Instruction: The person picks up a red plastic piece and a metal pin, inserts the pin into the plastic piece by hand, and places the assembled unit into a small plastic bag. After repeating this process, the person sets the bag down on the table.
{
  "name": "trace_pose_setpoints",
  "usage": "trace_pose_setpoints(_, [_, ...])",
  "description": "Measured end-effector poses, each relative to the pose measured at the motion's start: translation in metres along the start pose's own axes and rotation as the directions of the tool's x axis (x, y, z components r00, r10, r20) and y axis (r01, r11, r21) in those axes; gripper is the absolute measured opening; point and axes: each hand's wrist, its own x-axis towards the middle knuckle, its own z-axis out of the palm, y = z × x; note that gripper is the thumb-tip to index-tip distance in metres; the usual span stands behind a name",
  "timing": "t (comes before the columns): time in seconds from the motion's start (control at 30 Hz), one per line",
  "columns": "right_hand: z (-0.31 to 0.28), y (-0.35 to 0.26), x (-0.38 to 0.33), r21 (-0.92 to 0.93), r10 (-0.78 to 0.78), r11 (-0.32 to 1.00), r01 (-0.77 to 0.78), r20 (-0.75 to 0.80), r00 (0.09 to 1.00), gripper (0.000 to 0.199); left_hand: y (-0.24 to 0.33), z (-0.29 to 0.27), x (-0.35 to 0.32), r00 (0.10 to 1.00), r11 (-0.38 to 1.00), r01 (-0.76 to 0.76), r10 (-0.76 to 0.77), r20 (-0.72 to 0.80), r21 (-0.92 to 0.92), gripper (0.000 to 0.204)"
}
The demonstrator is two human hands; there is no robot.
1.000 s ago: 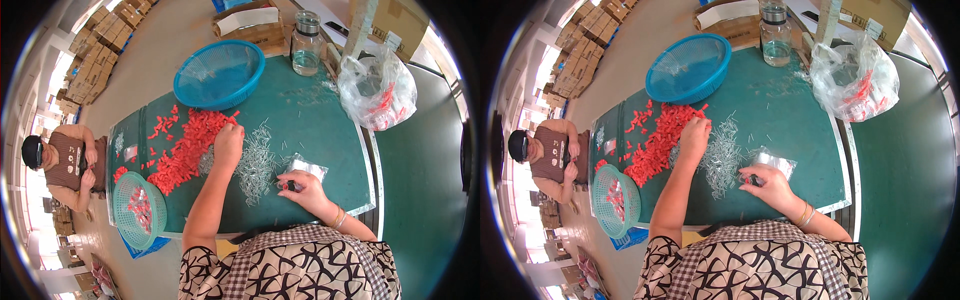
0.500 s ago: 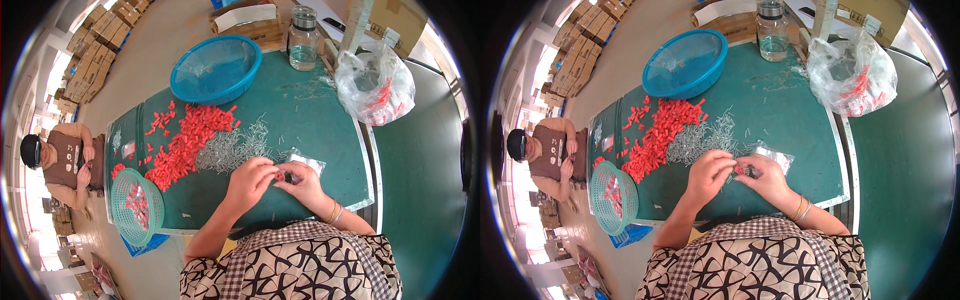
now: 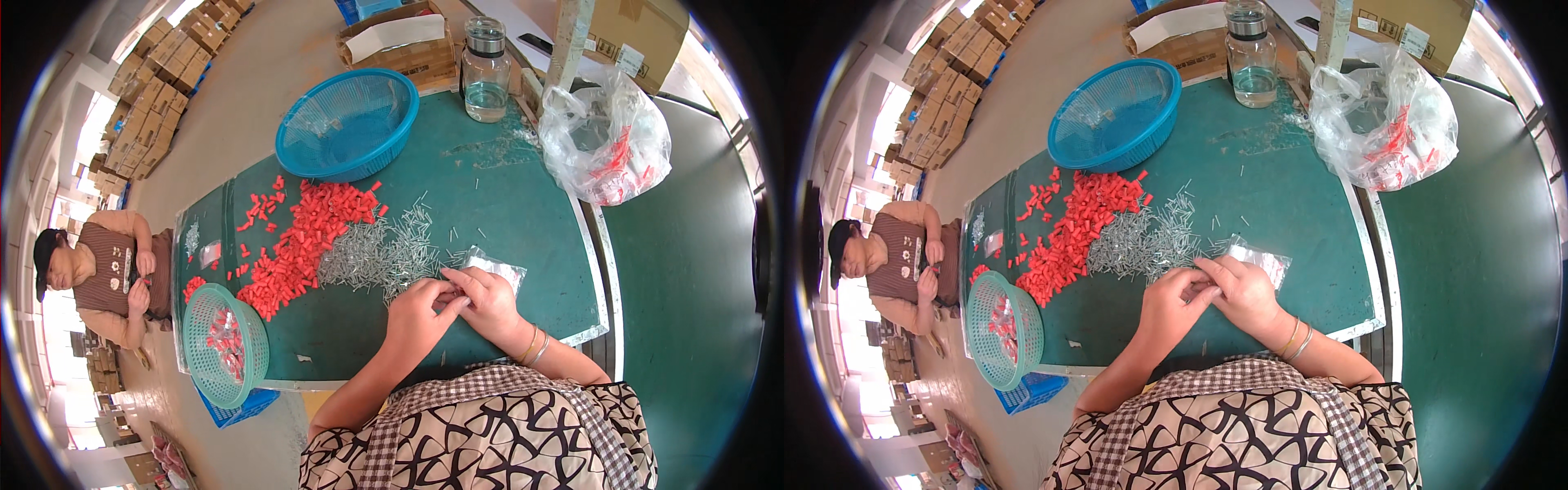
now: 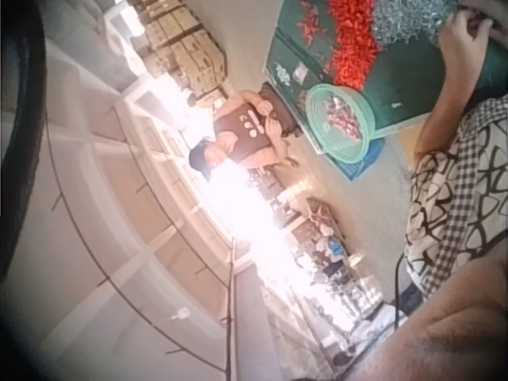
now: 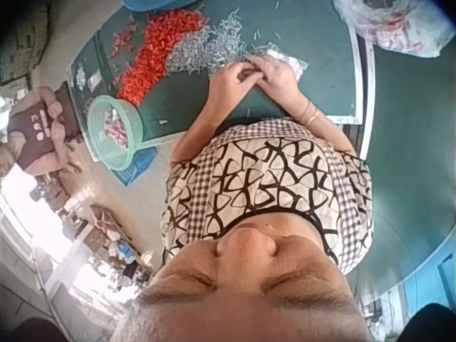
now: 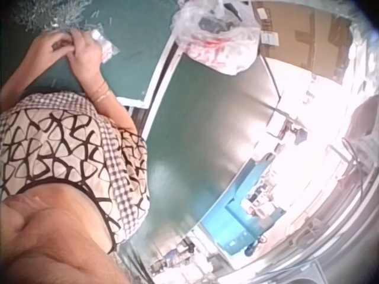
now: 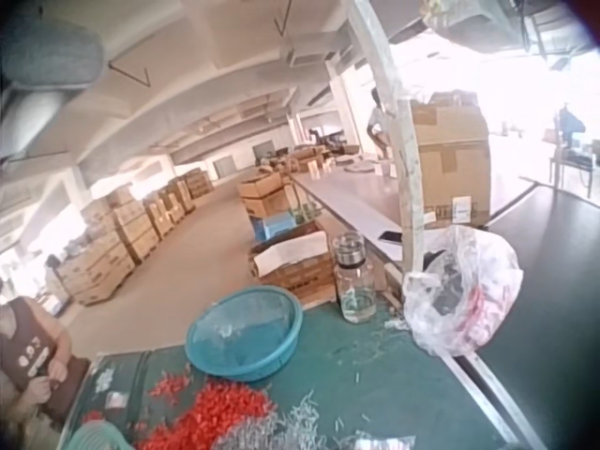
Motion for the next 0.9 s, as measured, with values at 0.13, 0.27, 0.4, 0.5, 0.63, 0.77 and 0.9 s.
trace_pose_setpoints(0.13, [0.001,0.002,-0.003,-0.032,0.057,0.998,-0.056,0.014,0.998,0.057,-0.001,0.007,0.004,0.999,0.997,0.045,-0.046,-0.022,-0.062,0.015])
trace_pose_setpoints(0.27, [-0.001,-0.002,0.000,0.044,0.060,0.997,-0.062,0.062,0.996,0.055,-0.014,0.000,0.008,1.000,1.000,0.013,-0.013,-0.023,0.009,0.012])
trace_pose_setpoints(0.4, [-0.008,-0.007,0.005,0.222,0.179,0.955,-0.195,0.093,0.980,0.053,-0.006,-0.028,0.011,0.988,0.969,-0.151,0.151,0.019,0.196,0.014])
trace_pose_setpoints(0.5, [-0.014,-0.006,0.003,0.177,0.197,0.964,-0.199,0.029,0.980,0.047,0.012,-0.055,0.010,0.934,0.867,-0.337,0.357,0.013,0.367,0.015])
trace_pose_setpoints(0.63, [-0.012,-0.007,0.000,0.163,0.221,0.963,-0.216,-0.010,0.975,0.041,0.000,-0.076,0.008,0.928,0.758,-0.371,0.323,0.185,0.536,0.018])
trace_pose_setpoints(0.77, [-0.013,-0.011,0.005,0.182,0.214,0.961,-0.207,-0.020,0.977,0.039,-0.003,-0.082,0.009,0.906,0.797,-0.423,0.380,0.186,0.431,0.018])
trace_pose_setpoints(0.9, [-0.017,-0.026,0.016,0.265,0.276,0.918,-0.296,0.112,0.955,0.036,-0.003,-0.074,0.013,0.916,0.868,-0.400,0.366,0.166,0.293,0.015])
